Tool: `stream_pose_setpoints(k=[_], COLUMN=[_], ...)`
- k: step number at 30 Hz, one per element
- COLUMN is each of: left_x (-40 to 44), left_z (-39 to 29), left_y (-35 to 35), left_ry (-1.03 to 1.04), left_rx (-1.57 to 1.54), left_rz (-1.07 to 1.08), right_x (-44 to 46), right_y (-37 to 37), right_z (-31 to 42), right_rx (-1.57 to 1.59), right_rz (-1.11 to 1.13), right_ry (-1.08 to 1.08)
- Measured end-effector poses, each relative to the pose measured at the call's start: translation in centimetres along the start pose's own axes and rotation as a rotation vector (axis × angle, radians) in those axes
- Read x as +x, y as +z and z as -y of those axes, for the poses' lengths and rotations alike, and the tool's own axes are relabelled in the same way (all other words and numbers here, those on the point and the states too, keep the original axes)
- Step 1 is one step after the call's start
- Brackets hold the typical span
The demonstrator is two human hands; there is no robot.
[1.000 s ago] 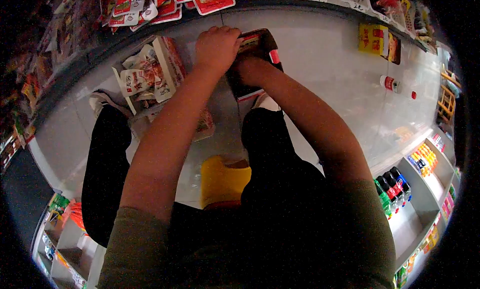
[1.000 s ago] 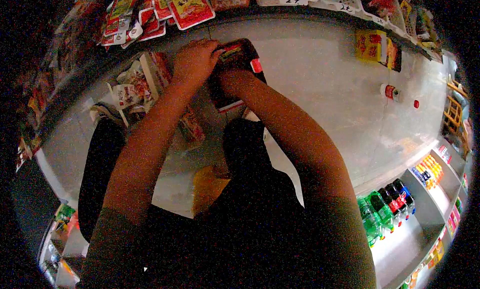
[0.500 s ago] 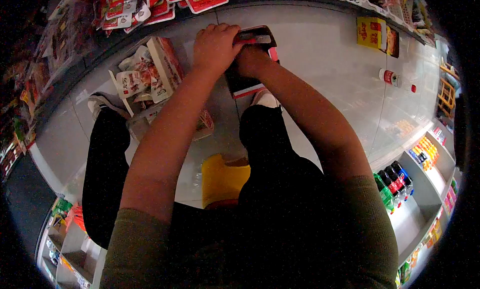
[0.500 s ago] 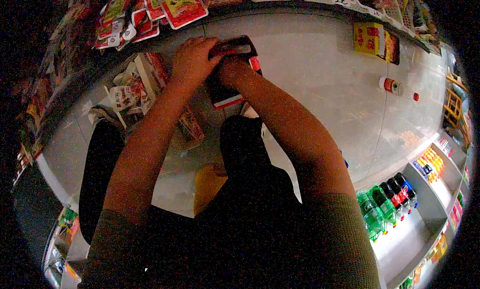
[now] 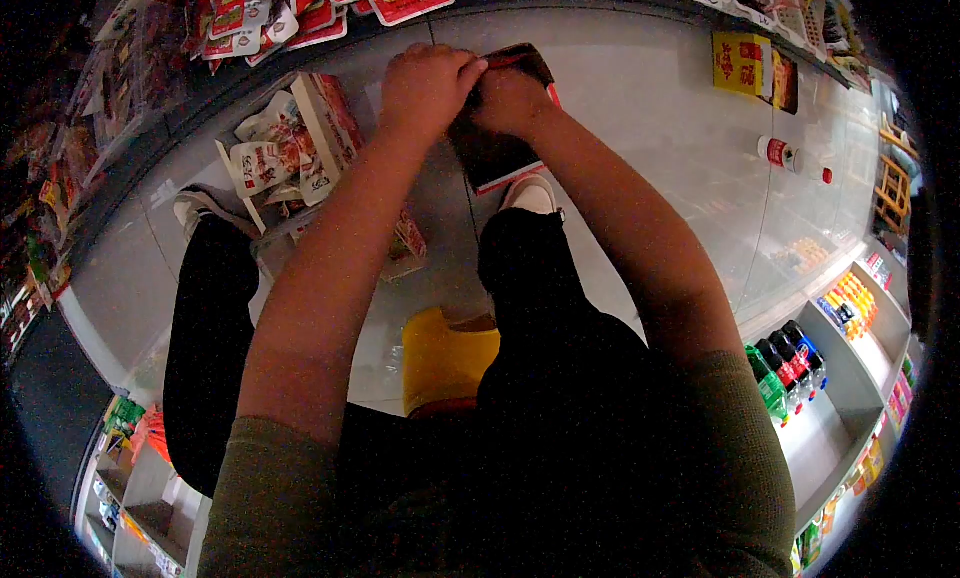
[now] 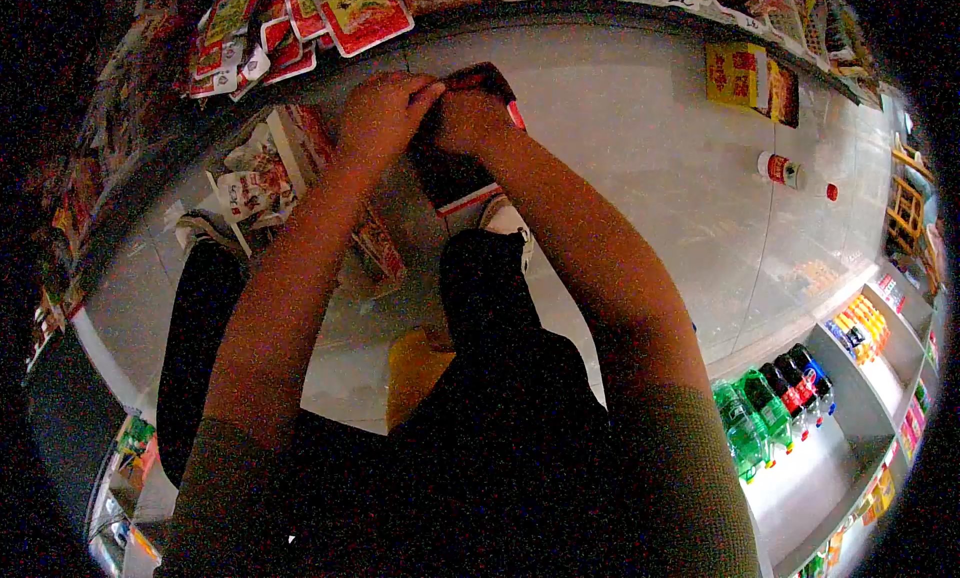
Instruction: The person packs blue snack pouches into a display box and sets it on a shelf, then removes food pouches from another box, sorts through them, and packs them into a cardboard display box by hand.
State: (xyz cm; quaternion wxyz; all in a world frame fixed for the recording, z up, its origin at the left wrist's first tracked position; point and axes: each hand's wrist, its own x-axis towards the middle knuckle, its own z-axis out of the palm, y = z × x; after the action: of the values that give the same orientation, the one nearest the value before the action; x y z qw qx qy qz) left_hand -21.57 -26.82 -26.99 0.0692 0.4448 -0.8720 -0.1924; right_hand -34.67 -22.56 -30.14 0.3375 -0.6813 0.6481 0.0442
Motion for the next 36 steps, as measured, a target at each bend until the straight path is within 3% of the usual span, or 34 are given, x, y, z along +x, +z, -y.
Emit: stream_pose_setpoints(k=[4,7,22,32,36], left_x=[0.7,1.1,1.1,0.6,0.0], left_z=[1.2,1.8,2.4,1.9,2.1], left_y=[0.8,0.9,1.1,0.4,1.0], left_ry=[-0.045,-0.142,-0.266,-0.248,-0.117], left_rx=[-0.269,-0.399,-0.669,-0.524,-0.442], left_rz=[0.022,0.133,0.173,0.204,0.169], right_x=[-0.6,-0.5,-0.1,-1.7,-2.6], right_y=[-0.7,0.3,1.9,-0.5,-1.4], right_z=[0.6,-0.1,-1.2,0.7,1.4], right_rx=[0.035,0.095,0.162,0.07,0.092], right_rz=[0.026,-0.073,-0.162,-0.037,-0.089], right_ry=[0.017,-0.142,-0.171,-0.026,-0.016])
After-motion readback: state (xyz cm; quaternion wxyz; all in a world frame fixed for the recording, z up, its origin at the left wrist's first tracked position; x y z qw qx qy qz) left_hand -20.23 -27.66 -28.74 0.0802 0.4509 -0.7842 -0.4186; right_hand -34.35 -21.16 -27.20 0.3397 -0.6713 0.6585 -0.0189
